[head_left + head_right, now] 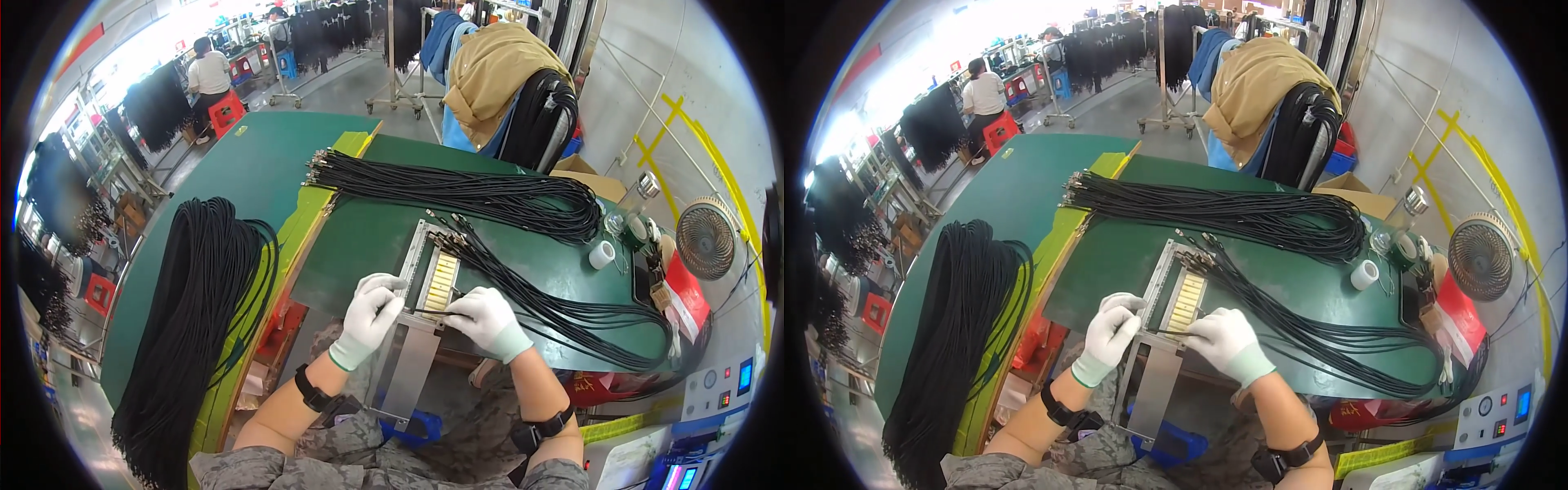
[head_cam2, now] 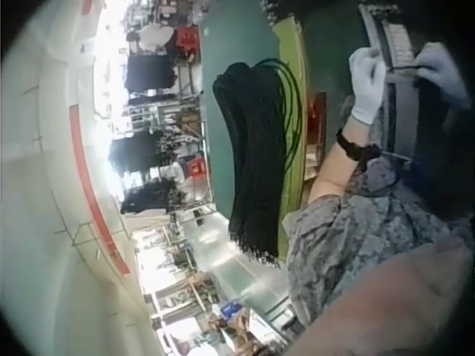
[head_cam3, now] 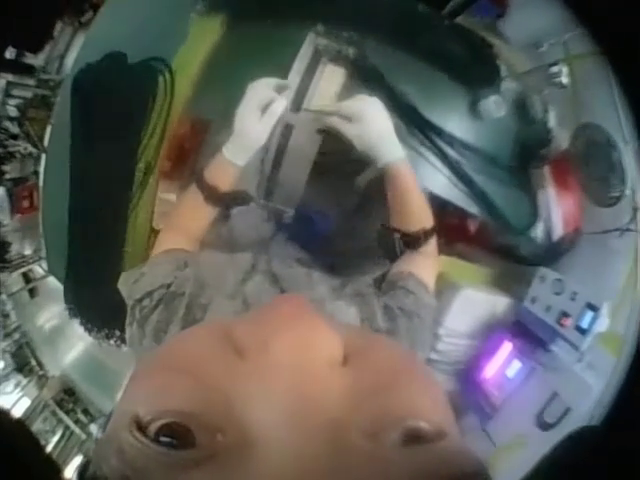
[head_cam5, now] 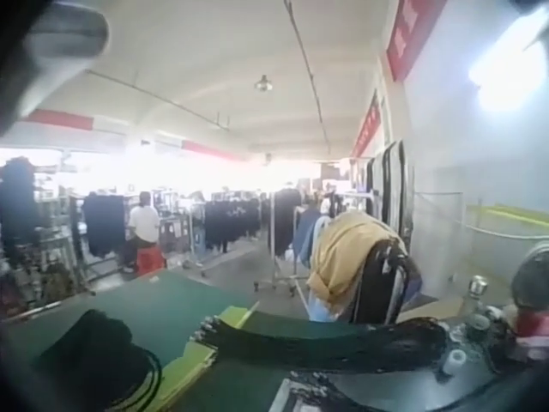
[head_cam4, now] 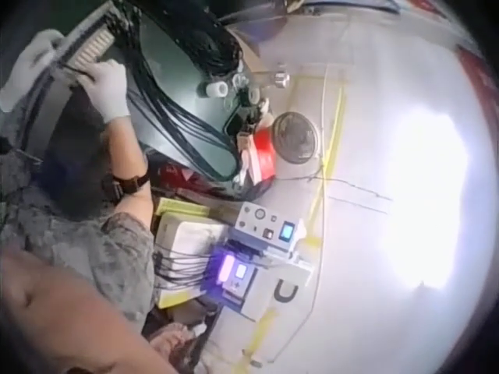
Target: Organizing and placing bundles of black cables into a metal sorting jig on a factory production floor.
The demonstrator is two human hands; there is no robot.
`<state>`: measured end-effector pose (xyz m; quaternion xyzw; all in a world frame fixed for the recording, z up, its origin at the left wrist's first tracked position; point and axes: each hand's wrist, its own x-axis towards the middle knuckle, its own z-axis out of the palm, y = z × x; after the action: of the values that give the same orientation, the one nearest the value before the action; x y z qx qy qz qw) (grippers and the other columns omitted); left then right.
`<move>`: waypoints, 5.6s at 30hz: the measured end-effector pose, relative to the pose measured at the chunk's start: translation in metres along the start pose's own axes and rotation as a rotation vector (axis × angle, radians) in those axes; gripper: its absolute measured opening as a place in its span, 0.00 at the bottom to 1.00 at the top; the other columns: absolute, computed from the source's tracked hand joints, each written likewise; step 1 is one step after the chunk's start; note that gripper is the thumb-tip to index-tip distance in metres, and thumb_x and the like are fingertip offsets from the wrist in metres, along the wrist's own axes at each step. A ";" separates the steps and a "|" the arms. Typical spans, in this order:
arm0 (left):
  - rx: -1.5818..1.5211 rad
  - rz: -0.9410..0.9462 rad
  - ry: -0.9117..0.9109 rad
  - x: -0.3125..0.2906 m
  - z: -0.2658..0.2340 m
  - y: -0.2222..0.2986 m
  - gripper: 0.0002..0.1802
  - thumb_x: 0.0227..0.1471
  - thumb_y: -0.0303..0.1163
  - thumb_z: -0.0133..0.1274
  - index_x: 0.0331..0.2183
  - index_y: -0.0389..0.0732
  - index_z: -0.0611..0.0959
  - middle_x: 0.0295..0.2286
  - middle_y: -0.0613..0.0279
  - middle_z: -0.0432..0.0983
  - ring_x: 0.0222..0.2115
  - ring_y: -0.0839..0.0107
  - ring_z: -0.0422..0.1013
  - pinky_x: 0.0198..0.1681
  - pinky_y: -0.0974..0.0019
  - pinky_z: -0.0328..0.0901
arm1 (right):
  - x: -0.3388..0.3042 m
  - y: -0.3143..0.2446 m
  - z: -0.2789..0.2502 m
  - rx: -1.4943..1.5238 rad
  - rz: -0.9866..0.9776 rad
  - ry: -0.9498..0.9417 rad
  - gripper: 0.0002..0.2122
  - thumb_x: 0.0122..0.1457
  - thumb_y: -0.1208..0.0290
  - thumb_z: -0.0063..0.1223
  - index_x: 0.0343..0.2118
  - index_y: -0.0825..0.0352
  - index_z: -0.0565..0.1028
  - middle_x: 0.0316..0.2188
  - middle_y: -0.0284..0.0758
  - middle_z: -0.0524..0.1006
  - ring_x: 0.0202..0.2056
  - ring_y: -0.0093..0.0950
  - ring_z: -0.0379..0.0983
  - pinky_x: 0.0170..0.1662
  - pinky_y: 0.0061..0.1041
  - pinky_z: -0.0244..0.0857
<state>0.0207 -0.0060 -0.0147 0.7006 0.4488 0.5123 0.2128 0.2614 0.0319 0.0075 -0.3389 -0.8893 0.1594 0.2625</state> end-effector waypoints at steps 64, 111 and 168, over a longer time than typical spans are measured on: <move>0.158 0.031 0.189 0.006 0.010 -0.016 0.05 0.49 0.29 0.56 0.26 0.39 0.79 0.40 0.54 0.76 0.46 0.54 0.68 0.53 0.57 0.59 | 0.003 0.009 -0.007 -0.007 0.146 0.028 0.06 0.49 0.65 0.59 0.27 0.60 0.78 0.25 0.34 0.77 0.31 0.38 0.72 0.36 0.34 0.66; 0.550 0.157 -0.356 0.010 0.020 0.003 0.16 0.48 0.48 0.57 0.40 0.58 0.86 0.52 0.50 0.68 0.57 0.47 0.58 0.62 0.42 0.44 | 0.006 0.020 0.004 -0.146 0.166 0.110 0.07 0.50 0.64 0.58 0.23 0.60 0.76 0.24 0.34 0.74 0.33 0.37 0.71 0.38 0.35 0.63; 0.228 -0.113 -0.024 0.019 0.010 -0.024 0.11 0.54 0.34 0.51 0.36 0.41 0.83 0.40 0.52 0.77 0.46 0.54 0.69 0.52 0.56 0.60 | 0.007 0.010 0.002 -0.276 0.006 0.110 0.03 0.45 0.68 0.59 0.23 0.58 0.76 0.21 0.28 0.72 0.33 0.32 0.69 0.37 0.32 0.60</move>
<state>0.0210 0.0239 -0.0263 0.6998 0.5405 0.4367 0.1658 0.2612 0.0430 0.0039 -0.3829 -0.8859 0.0178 0.2613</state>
